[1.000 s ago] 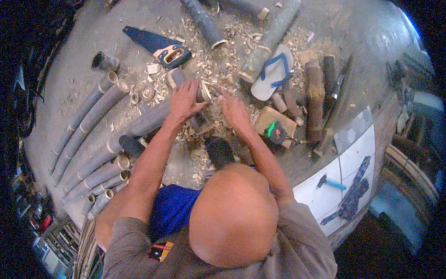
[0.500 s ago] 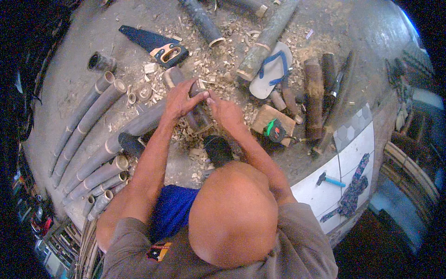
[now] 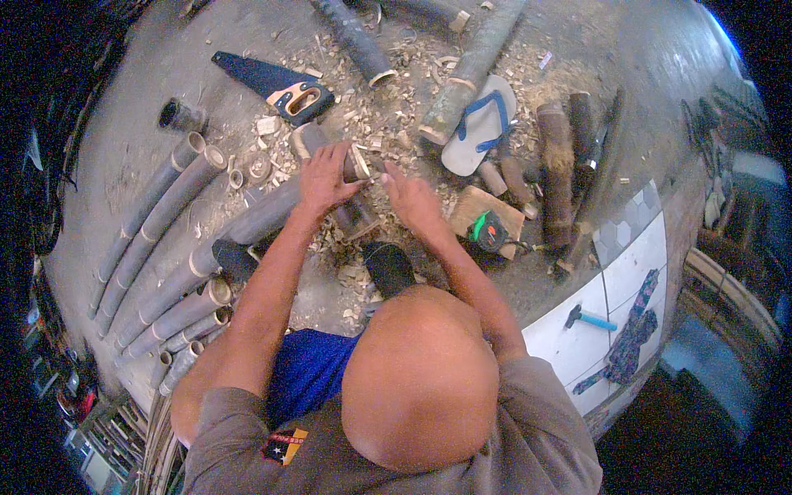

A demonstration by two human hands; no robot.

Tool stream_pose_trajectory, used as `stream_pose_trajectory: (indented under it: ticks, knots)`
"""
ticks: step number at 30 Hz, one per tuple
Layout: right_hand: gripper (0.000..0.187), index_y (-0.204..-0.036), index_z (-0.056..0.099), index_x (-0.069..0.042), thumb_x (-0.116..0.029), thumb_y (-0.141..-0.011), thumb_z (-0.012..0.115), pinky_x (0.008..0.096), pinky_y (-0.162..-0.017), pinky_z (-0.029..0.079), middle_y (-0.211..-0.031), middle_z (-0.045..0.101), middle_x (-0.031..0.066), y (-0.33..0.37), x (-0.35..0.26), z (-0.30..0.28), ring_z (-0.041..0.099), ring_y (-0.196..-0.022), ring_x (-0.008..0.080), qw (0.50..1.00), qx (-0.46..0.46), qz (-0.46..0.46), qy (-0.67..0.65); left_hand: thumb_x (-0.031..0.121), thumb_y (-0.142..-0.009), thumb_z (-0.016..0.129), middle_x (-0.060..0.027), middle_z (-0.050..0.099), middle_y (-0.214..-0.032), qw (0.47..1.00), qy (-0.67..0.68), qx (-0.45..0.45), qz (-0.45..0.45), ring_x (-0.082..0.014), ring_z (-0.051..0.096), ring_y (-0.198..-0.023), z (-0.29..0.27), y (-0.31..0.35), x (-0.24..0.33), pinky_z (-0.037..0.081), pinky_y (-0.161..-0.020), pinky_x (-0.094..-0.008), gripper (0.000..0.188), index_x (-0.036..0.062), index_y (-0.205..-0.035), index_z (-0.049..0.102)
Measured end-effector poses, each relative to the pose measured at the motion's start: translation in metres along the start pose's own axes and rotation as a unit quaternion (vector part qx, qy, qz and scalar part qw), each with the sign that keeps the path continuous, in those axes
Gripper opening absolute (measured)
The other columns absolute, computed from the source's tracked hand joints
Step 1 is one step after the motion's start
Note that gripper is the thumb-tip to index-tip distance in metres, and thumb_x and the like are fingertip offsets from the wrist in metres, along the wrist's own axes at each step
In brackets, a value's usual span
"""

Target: The person sits on the floor and handles bamboo poles, measuring one with a tape measure, marking it with a pencil, and using a knife to carve a notch. The person then aligns two poles together.

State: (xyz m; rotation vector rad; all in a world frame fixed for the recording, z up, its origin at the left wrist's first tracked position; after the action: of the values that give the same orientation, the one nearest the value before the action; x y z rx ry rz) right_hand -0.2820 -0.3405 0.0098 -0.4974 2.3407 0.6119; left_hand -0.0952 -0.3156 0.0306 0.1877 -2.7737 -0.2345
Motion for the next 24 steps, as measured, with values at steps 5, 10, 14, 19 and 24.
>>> stream_pose_trajectory:
  ticks: [5,10,14,19,24]
  knots:
    - [0.051,-0.150,0.053,-0.020,-0.047,-0.108,0.043,0.0585,-0.073,0.055,-0.083,0.071,0.0273,0.003,-0.021,0.006,0.070,-0.079,0.0482,0.999,-0.022,-0.042,0.022,0.073,-0.078,0.069,-0.0182,0.059,-0.143,0.994,0.099,-0.035,0.006,-0.0367,0.056,-0.130,0.011,-0.004,-0.020,0.044,-0.108,-0.0497,0.098,0.0087,-0.150,0.048]
    - [0.052,-0.152,0.050,-0.022,-0.048,-0.108,0.041,0.0594,-0.072,0.056,-0.085,0.071,0.0278,0.002,-0.025,0.013,0.071,-0.080,0.0464,0.996,-0.049,-0.026,0.063,0.068,-0.084,0.069,-0.0215,0.058,-0.144,0.992,0.124,-0.026,-0.015,-0.0388,0.057,-0.130,0.003,0.001,-0.013,0.044,-0.109,-0.0492,0.088,0.0095,-0.147,0.052]
    - [0.050,-0.147,0.055,-0.019,-0.047,-0.108,0.042,0.0597,-0.077,0.056,-0.090,0.071,0.0284,-0.004,-0.027,0.015,0.070,-0.085,0.0478,0.997,-0.037,-0.001,0.062,0.066,-0.083,0.071,-0.0218,0.061,-0.139,0.987,0.150,-0.015,-0.057,-0.0394,0.059,-0.127,-0.005,0.002,-0.013,0.046,-0.107,-0.0484,0.084,0.0097,-0.144,0.057]
    - [0.048,-0.139,0.062,-0.013,-0.044,-0.108,0.043,0.0601,-0.086,0.054,-0.100,0.072,0.0285,-0.050,0.046,0.011,0.069,-0.092,0.0503,0.997,0.025,0.056,0.040,0.065,-0.078,0.075,-0.0202,0.063,-0.136,0.994,0.070,-0.023,-0.087,-0.0385,0.060,-0.125,0.000,-0.025,-0.010,0.046,-0.104,-0.0502,0.090,0.0077,-0.144,0.054]
    - [0.046,-0.142,0.061,-0.015,-0.041,-0.107,0.045,0.0591,-0.079,0.055,-0.093,0.072,0.0287,-0.015,-0.004,-0.004,0.069,-0.088,0.0493,0.999,0.043,-0.003,0.018,0.051,-0.071,0.086,-0.0154,0.062,-0.134,1.000,0.000,0.026,0.014,-0.0344,0.059,-0.124,0.004,0.006,-0.007,0.046,-0.100,-0.0517,0.092,0.0080,-0.145,0.051]
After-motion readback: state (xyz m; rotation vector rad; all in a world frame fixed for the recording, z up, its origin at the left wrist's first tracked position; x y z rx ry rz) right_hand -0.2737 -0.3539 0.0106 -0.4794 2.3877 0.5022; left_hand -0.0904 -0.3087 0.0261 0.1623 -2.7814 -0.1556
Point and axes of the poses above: each hand's wrist, its own y-axis away from the middle knuckle, its own z-axis out of the palm, x = y × z, the point moved 8 cm from there along -y, towards the middle knuckle
